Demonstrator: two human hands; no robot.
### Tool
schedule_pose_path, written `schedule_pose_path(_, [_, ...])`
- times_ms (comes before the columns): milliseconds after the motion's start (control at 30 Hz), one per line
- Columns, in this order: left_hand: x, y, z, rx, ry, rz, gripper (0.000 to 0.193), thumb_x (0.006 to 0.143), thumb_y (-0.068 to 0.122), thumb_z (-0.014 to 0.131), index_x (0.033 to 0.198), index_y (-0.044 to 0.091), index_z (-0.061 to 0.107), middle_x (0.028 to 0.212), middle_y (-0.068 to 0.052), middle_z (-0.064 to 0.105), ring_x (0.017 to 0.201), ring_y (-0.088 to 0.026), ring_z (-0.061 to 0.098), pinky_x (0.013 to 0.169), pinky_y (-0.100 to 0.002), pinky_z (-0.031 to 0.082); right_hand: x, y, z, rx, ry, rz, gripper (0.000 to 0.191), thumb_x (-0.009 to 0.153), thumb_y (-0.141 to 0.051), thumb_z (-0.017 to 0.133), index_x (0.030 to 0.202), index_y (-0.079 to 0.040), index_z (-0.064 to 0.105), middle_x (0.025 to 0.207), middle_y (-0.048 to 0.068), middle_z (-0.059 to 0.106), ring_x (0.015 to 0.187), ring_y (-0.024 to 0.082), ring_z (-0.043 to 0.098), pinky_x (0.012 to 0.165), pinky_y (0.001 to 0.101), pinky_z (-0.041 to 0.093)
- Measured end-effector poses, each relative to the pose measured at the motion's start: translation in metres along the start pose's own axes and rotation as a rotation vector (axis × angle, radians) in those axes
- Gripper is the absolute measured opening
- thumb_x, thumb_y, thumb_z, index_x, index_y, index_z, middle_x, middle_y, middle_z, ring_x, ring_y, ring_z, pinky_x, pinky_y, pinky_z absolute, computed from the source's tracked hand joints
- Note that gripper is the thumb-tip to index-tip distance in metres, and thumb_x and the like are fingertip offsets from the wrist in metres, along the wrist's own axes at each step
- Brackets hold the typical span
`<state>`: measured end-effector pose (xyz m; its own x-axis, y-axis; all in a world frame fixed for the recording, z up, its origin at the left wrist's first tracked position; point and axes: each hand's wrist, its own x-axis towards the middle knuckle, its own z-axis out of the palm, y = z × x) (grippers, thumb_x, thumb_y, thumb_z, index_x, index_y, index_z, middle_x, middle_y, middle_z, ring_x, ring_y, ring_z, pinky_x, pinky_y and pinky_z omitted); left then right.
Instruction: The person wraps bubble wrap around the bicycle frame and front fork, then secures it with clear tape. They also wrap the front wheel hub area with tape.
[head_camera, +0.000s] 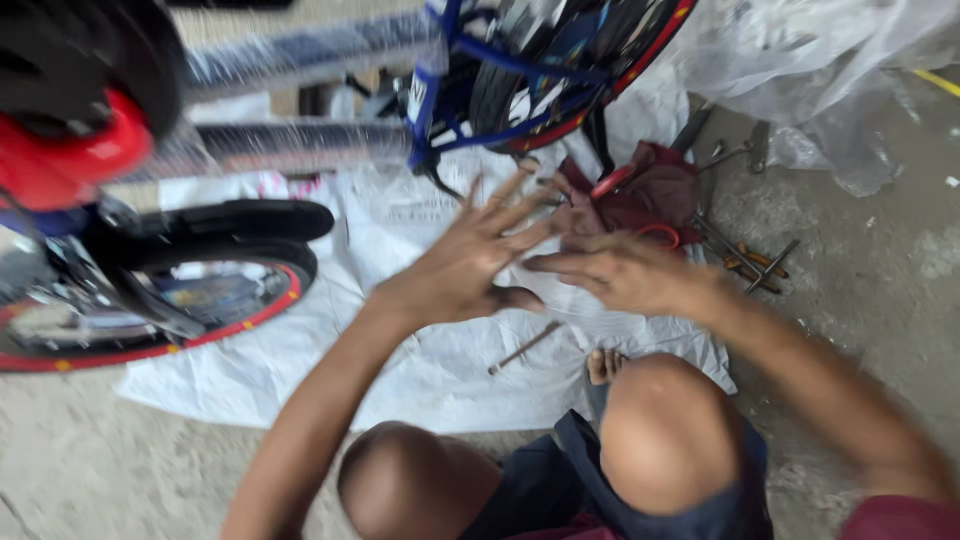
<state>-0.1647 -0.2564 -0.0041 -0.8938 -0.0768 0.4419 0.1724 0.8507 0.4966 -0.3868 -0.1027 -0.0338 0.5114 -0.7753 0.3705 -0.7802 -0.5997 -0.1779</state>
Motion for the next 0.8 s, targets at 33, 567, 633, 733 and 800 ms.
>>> schedule_pose_path(33, [0.013,0.000,0.002,0.013,-0.005,0.057,0.079,0.068,0.039,0.088,0.130,-0.007,0.070,0.132,-0.025,0.063,0.135,-0.047,0.046,0.110,-0.068,0.019,0.009,0.002,-0.033,0.102,-0.221,0.191,0.059,0.082,0.000,0.062,0.139,-0.013,0.065,0.125,0.012,0.070,0.087,0.023,0.075,0.073,0.0341,0.059])
schedule_pose_path(567, [0.121,-0.075,0.056,-0.191,0.507,-0.429,0.028,0.074,0.005,0.087,0.087,-0.002,0.064,0.078,-0.016,0.070,0.071,-0.025,0.070,0.064,-0.034,0.054,0.032,0.161,-0.062,0.319,-0.051,0.461,0.025,0.088,-0.026,0.081,0.100,-0.005,0.072,0.091,0.012,0.073,0.083,0.030,0.073,0.075,0.0399,0.055])
schedule_pose_path(633, [0.110,-0.085,0.071,-0.316,0.601,-0.684,0.022,0.083,0.006,0.086,0.086,0.000,0.065,0.078,-0.012,0.075,0.070,-0.017,0.074,0.065,-0.030,0.056,0.026,0.194,-0.059,0.255,0.103,0.344,0.019,0.089,-0.020,0.080,0.097,-0.005,0.071,0.091,0.011,0.072,0.084,0.029,0.072,0.074,0.0396,0.056])
schedule_pose_path(733, [0.102,-0.100,0.095,-0.219,0.768,-0.758,0.020,0.083,0.006,0.085,0.093,-0.001,0.069,0.087,-0.010,0.077,0.075,-0.015,0.072,0.069,-0.028,0.058,0.021,0.241,-0.066,0.131,0.179,0.336,0.018,0.087,-0.017,0.080,0.095,-0.003,0.070,0.089,0.012,0.071,0.079,0.029,0.072,0.066,0.0408,0.056])
schedule_pose_path(800, [0.106,-0.111,0.110,-0.309,0.802,-0.772,0.029,0.084,0.006,0.080,0.108,-0.002,0.065,0.098,-0.008,0.074,0.083,-0.013,0.073,0.069,-0.027,0.059,0.027,0.262,-0.064,0.089,0.126,0.297,0.016,0.086,-0.015,0.079,0.094,-0.004,0.070,0.088,0.011,0.071,0.075,0.029,0.071,0.061,0.0416,0.056])
